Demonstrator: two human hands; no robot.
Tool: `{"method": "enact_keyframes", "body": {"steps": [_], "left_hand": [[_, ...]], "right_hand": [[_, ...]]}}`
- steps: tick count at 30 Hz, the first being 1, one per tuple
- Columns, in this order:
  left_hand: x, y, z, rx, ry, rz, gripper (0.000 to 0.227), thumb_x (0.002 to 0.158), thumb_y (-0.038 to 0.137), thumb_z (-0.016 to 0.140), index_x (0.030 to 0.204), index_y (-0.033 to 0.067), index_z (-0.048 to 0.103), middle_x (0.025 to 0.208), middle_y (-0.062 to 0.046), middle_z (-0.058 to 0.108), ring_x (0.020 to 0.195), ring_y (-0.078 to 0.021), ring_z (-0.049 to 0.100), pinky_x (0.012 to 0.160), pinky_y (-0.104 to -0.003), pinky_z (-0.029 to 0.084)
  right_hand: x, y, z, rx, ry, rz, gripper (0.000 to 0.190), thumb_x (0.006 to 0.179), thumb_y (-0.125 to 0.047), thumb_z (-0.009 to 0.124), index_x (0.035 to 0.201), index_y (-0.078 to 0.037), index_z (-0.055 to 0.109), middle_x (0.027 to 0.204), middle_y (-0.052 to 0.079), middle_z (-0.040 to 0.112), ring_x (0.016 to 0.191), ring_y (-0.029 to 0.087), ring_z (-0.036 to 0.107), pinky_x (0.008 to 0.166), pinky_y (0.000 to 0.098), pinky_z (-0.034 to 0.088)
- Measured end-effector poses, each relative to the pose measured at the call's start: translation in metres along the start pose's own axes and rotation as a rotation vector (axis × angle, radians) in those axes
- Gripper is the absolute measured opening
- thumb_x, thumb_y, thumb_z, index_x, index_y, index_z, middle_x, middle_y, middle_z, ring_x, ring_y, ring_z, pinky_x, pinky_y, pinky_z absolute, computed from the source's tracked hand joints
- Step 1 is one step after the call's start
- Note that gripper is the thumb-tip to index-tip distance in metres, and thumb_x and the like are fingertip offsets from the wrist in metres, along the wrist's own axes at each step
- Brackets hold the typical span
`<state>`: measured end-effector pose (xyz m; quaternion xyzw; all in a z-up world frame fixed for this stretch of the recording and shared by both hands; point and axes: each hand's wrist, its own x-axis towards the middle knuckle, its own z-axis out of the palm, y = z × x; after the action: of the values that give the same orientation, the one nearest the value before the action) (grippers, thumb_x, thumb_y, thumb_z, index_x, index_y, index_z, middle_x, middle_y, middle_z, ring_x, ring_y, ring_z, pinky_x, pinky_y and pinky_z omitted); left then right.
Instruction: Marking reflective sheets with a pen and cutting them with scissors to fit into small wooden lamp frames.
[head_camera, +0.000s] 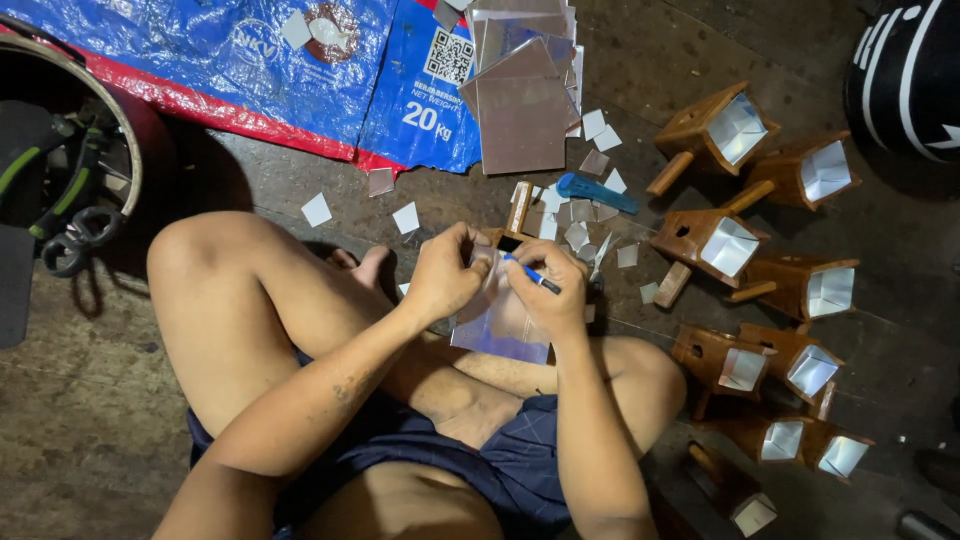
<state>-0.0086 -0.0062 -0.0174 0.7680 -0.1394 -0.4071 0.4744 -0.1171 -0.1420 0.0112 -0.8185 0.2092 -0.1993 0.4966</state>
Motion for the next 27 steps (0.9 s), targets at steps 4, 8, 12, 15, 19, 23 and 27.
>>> {"method": "enact_keyframes", "body": {"steps": [4, 8, 12, 15, 19, 23, 27], "left_hand": [[0.0, -0.003, 0.001, 0.016, -0.005, -0.001, 0.023, 0.081, 0.012, 0.076, 0.102, 0.0039, 0.072, 0.077, -0.024, 0.07, 0.077, -0.0445, 0.072, 0.062, -0.049, 0.055], [0.001, -0.005, 0.003, 0.009, 0.001, -0.005, 0.023, 0.08, 0.012, 0.076, 0.101, 0.0043, 0.073, 0.076, -0.023, 0.07, 0.077, -0.0429, 0.072, 0.063, -0.047, 0.055], [0.002, -0.005, 0.005, 0.02, 0.008, -0.011, 0.022, 0.081, 0.012, 0.075, 0.102, 0.0067, 0.074, 0.08, -0.023, 0.072, 0.08, -0.0431, 0.072, 0.066, -0.047, 0.056], [0.0, -0.005, 0.004, 0.041, 0.005, -0.026, 0.023, 0.08, 0.012, 0.076, 0.102, 0.0065, 0.074, 0.082, -0.023, 0.073, 0.081, -0.0437, 0.073, 0.067, -0.048, 0.056], [0.001, -0.007, 0.004, 0.042, 0.021, -0.042, 0.024, 0.08, 0.013, 0.076, 0.102, 0.0075, 0.074, 0.083, -0.021, 0.073, 0.08, -0.0406, 0.073, 0.068, -0.047, 0.056], [0.004, -0.01, 0.005, 0.047, 0.023, -0.039, 0.023, 0.079, 0.014, 0.076, 0.101, 0.0079, 0.074, 0.079, -0.019, 0.072, 0.074, -0.0379, 0.071, 0.065, -0.045, 0.055], [0.005, -0.01, 0.007, 0.036, 0.028, -0.044, 0.023, 0.079, 0.014, 0.076, 0.101, 0.008, 0.075, 0.076, -0.017, 0.07, 0.069, -0.0339, 0.07, 0.063, -0.043, 0.054]], "right_hand": [[-0.01, 0.005, -0.004, 0.071, 0.097, 0.036, 0.015, 0.083, -0.004, 0.081, 0.078, -0.004, 0.066, 0.081, 0.013, 0.075, 0.075, 0.025, 0.074, 0.07, 0.0369, 0.056], [-0.025, 0.011, -0.018, 0.295, 0.231, 0.06, 0.021, 0.084, 0.004, 0.079, 0.078, -0.002, 0.059, 0.084, 0.014, 0.069, 0.075, 0.018, 0.068, 0.07, 0.0317, 0.057], [-0.032, 0.014, -0.037, 0.041, 0.231, 0.007, 0.023, 0.078, 0.006, 0.081, 0.073, -0.001, 0.06, 0.079, 0.016, 0.069, 0.068, 0.025, 0.07, 0.065, 0.0341, 0.056], [-0.035, 0.018, -0.038, -0.036, 0.231, 0.007, 0.022, 0.076, 0.003, 0.081, 0.072, -0.003, 0.061, 0.077, 0.014, 0.07, 0.067, 0.025, 0.069, 0.065, 0.0349, 0.055], [-0.035, 0.029, -0.037, -0.014, 0.228, 0.03, 0.02, 0.076, 0.004, 0.08, 0.072, -0.003, 0.061, 0.077, 0.014, 0.072, 0.069, 0.024, 0.07, 0.067, 0.0346, 0.056], [-0.038, 0.033, -0.037, 0.01, 0.217, 0.05, 0.02, 0.077, 0.004, 0.08, 0.073, -0.003, 0.062, 0.077, 0.014, 0.072, 0.07, 0.023, 0.07, 0.066, 0.0339, 0.056], [-0.039, 0.032, -0.036, 0.064, 0.222, 0.091, 0.019, 0.078, 0.005, 0.08, 0.075, 0.0, 0.061, 0.08, 0.016, 0.072, 0.071, 0.022, 0.07, 0.063, 0.0339, 0.057]]}}
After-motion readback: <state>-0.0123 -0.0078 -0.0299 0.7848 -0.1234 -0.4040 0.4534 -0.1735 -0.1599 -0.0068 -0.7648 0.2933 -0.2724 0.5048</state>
